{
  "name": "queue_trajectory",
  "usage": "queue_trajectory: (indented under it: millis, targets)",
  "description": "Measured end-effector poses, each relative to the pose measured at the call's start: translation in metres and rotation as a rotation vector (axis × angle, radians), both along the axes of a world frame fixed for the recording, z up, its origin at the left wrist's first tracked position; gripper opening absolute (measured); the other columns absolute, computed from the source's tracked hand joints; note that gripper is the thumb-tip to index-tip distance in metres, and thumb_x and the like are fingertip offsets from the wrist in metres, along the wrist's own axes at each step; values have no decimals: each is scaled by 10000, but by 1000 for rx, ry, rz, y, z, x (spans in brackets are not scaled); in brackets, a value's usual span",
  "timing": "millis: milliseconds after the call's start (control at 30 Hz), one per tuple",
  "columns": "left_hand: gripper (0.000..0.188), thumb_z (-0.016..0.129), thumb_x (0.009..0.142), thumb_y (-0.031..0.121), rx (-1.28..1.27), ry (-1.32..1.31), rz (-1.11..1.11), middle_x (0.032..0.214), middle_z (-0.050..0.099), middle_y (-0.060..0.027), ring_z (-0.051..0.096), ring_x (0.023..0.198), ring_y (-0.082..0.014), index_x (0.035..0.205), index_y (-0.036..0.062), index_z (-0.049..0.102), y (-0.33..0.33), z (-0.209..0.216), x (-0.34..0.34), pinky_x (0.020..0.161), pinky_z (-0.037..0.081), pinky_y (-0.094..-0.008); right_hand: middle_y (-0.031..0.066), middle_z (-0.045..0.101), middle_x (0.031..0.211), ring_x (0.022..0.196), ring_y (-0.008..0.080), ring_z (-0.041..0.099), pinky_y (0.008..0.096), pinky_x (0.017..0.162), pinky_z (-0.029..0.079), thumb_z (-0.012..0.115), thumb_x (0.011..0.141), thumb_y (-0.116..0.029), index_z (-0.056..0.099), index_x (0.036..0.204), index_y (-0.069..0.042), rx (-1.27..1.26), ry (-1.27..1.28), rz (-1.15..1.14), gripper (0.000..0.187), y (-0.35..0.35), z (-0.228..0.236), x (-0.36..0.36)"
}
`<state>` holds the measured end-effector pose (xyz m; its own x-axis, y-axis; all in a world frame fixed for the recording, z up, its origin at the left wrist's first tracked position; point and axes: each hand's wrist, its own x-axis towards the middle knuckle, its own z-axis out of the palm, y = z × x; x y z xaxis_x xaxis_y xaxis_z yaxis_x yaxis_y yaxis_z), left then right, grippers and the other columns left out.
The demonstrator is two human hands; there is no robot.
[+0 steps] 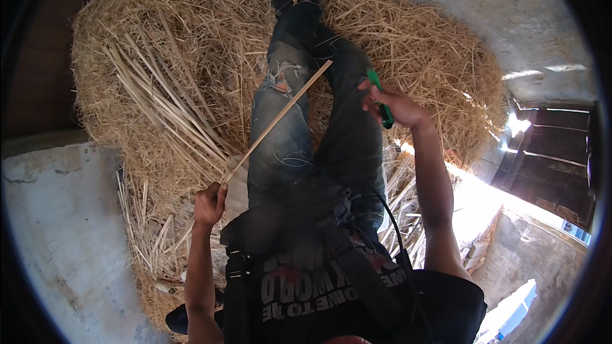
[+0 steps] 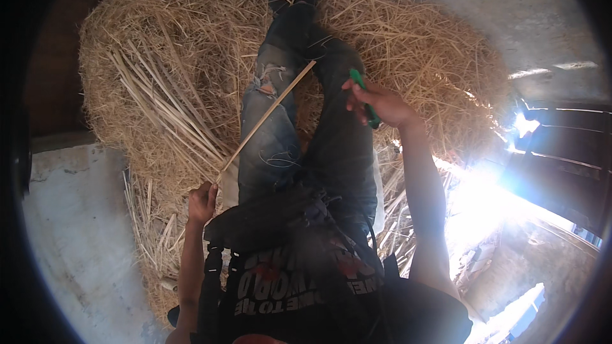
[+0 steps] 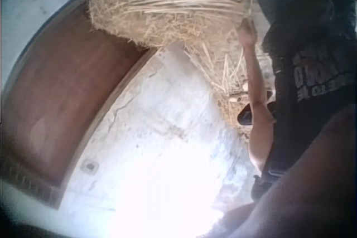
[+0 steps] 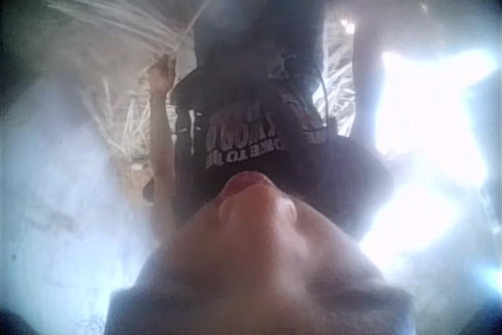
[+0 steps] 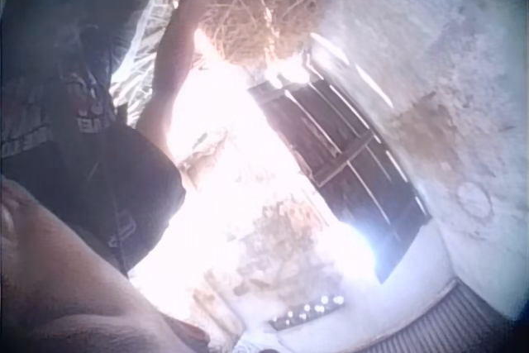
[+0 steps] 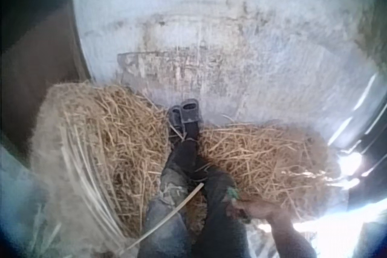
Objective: The person shaves a thin wooden rod with a small green tool by making repeated downward strokes and turning the rod by hand.
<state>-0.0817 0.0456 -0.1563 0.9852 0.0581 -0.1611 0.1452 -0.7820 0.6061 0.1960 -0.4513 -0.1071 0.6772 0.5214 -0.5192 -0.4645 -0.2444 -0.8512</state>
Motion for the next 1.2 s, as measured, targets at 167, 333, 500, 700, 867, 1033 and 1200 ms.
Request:
queue_trajectory:
  millis: [167, 333, 500, 700, 867, 1033, 1200]
  targets:
    - [434, 621, 1064, 336, 4, 17, 23, 500, 519, -144, 562, 443, -341, 762, 30, 562, -3, 9, 2, 481, 426, -428, 36, 617, 855, 655, 110, 579, 285, 589, 471, 508, 1100, -506, 635, 1227, -66, -310, -345, 99, 476, 46, -12, -9]
    - [442, 627, 1056, 354, 68, 17, 31, 542, 538, -180, 573, 493, -395, 765, 27, 564, -3, 8, 1, 489, 434, -447, 88, 622, 809, 644, 132, 617, 313, 582, 495, 519, 1064, -585, 694, 1092, -10, -321, -75, -74, 602, 81, -11, -18]
    - [446, 646, 1035, 389, 178, -38, 31, 608, 575, -222, 600, 569, -454, 779, 31, 576, -2, 2, -1, 512, 452, -489, 208, 694, 861, 786, 319, 710, 427, 710, 547, 496, 1067, -583, 679, 1106, 43, -498, -373, -149, 653, 95, -9, -15]
    - [442, 661, 1020, 406, 221, -21, 49, 611, 576, -223, 606, 587, -464, 781, 43, 578, -6, 4, 3, 524, 457, -509, 297, 699, 940, 985, 511, 656, 524, 849, 500, 480, 1089, -528, 670, 1104, 49, -605, -639, -272, 607, 106, -56, -12]
    - [470, 645, 1029, 428, 204, -15, 58, 605, 571, -218, 601, 590, -472, 767, 46, 564, -11, 3, 1, 522, 454, -511, 337, 687, 992, 1036, 544, 632, 581, 871, 513, 475, 1082, -515, 676, 988, 28, -559, -526, -162, 586, 121, -49, -24]
    - [476, 640, 1034, 430, 186, 10, 83, 606, 573, -217, 606, 595, -475, 763, 46, 567, -19, 3, -1, 517, 452, -510, 322, 687, 930, 975, 537, 648, 581, 816, 518, 498, 1083, -491, 668, 936, 36, -559, -544, -149, 574, 134, -52, -36]
    - [456, 653, 1032, 412, 141, 19, 114, 594, 570, -211, 603, 576, -468, 769, 43, 598, -31, 17, 2, 510, 453, -489, 324, 682, 913, 955, 536, 647, 576, 805, 516, 505, 1087, -472, 657, 916, 51, -542, -523, -122, 571, 134, -50, -33]
